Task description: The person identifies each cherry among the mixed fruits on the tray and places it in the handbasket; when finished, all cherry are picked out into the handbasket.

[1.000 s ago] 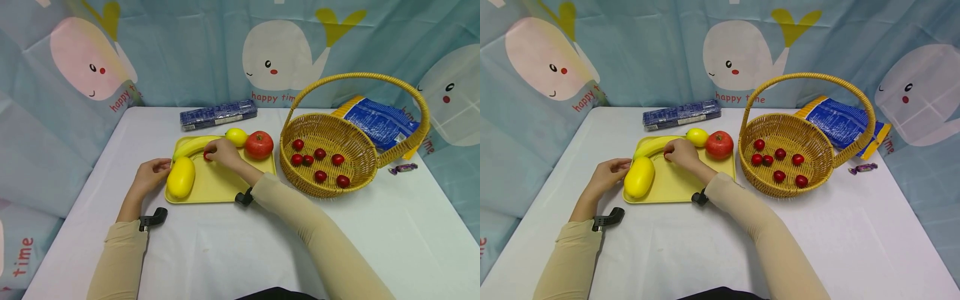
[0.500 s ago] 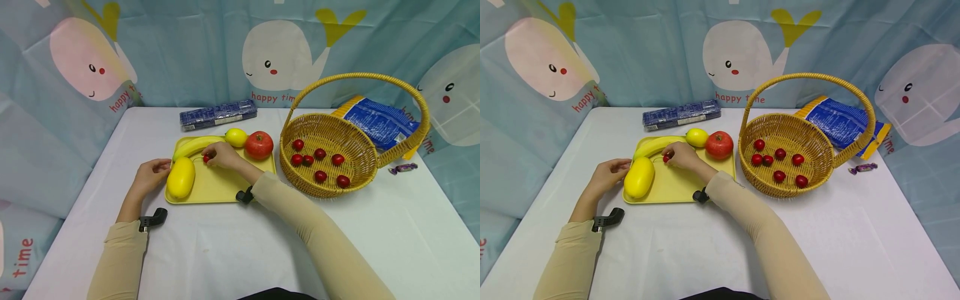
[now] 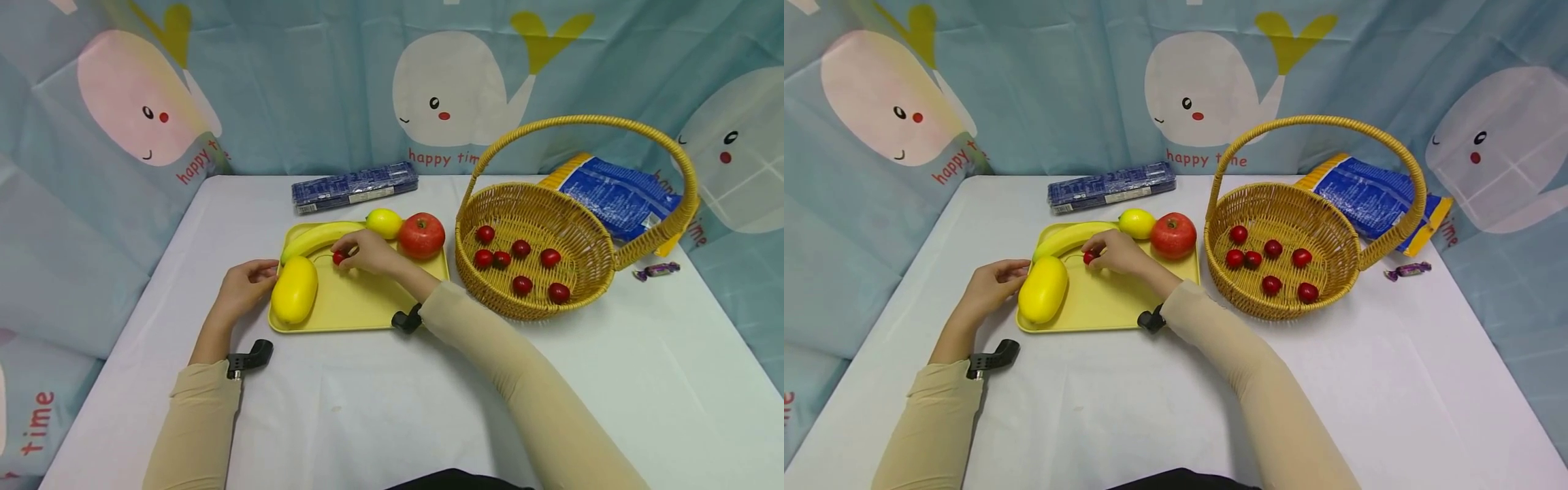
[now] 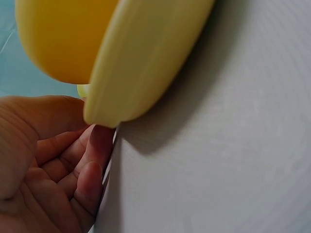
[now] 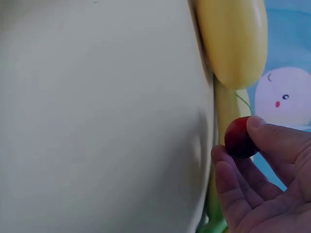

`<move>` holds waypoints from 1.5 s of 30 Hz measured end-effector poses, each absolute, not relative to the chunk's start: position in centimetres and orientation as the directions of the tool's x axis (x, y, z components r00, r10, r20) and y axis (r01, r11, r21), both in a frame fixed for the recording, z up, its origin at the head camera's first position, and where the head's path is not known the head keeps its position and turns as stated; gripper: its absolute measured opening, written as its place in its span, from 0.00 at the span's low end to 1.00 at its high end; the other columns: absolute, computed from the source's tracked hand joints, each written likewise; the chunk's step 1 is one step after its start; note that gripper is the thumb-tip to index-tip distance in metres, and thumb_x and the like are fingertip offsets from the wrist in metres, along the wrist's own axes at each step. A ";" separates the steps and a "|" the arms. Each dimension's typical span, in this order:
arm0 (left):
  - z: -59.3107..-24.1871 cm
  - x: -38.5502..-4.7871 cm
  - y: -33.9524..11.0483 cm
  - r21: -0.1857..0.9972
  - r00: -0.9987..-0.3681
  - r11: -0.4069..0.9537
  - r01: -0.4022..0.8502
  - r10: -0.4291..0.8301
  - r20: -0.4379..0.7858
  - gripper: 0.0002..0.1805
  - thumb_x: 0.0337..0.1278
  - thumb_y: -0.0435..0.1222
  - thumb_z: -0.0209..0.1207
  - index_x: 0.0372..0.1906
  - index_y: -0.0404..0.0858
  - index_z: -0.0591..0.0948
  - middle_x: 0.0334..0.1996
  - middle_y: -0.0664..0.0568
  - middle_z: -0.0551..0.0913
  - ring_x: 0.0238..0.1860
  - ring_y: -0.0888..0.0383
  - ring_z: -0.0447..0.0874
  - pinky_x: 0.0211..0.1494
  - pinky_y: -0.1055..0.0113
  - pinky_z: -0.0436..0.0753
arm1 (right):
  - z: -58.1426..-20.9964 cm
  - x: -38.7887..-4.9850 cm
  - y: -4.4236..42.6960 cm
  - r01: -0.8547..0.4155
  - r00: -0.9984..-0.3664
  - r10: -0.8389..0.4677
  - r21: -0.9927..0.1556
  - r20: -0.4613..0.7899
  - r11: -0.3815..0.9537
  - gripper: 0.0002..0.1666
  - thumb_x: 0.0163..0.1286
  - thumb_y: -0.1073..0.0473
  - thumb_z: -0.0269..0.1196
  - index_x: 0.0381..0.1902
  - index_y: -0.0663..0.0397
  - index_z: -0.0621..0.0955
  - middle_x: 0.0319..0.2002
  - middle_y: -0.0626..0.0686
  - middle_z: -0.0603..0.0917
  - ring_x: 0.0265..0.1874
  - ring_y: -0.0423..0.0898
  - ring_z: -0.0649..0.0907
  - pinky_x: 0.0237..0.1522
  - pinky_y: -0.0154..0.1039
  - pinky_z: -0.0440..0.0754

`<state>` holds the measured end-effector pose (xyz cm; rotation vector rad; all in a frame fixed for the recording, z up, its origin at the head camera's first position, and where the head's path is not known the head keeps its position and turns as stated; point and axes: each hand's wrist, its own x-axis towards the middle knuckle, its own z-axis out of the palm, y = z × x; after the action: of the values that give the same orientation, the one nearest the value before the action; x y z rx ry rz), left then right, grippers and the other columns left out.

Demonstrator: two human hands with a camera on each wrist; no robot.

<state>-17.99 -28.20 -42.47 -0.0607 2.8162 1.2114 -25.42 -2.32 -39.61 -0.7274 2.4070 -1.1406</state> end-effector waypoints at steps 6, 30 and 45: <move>-42.2 -18.0 -28.1 0.716 -0.997 0.696 -0.054 0.001 -0.077 0.22 0.63 0.39 0.53 0.57 0.29 0.73 0.41 0.40 0.77 0.38 0.52 0.73 0.33 0.82 0.71 | -38.0 -25.0 -1.5 -0.297 -0.795 -0.600 -0.808 -0.085 0.508 0.19 0.58 0.63 0.66 0.50 0.57 0.81 0.45 0.51 0.82 0.44 0.43 0.78 0.45 0.30 0.75; -42.8 -18.1 -28.2 0.724 -0.998 0.688 -0.059 -0.015 -0.067 0.21 0.62 0.36 0.54 0.57 0.30 0.73 0.41 0.40 0.77 0.37 0.53 0.72 0.32 0.83 0.71 | -31.0 -24.0 7.0 -0.335 -0.684 -0.726 -0.856 -0.066 0.394 0.19 0.59 0.67 0.64 0.50 0.58 0.80 0.46 0.52 0.81 0.40 0.44 0.82 0.46 0.37 0.78; -42.6 -17.9 -28.2 0.720 -0.998 0.692 -0.053 -0.010 -0.064 0.21 0.62 0.35 0.54 0.57 0.29 0.73 0.40 0.40 0.76 0.37 0.52 0.72 0.32 0.82 0.70 | -29.6 -24.5 17.9 -0.227 -0.779 -0.610 -0.842 -0.145 0.490 0.20 0.61 0.63 0.64 0.52 0.53 0.79 0.46 0.54 0.81 0.45 0.48 0.80 0.46 0.39 0.79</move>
<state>-17.92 -28.19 -42.56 -0.0528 2.8380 1.2113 -24.54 17.87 -29.65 -0.6938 2.3105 -1.2135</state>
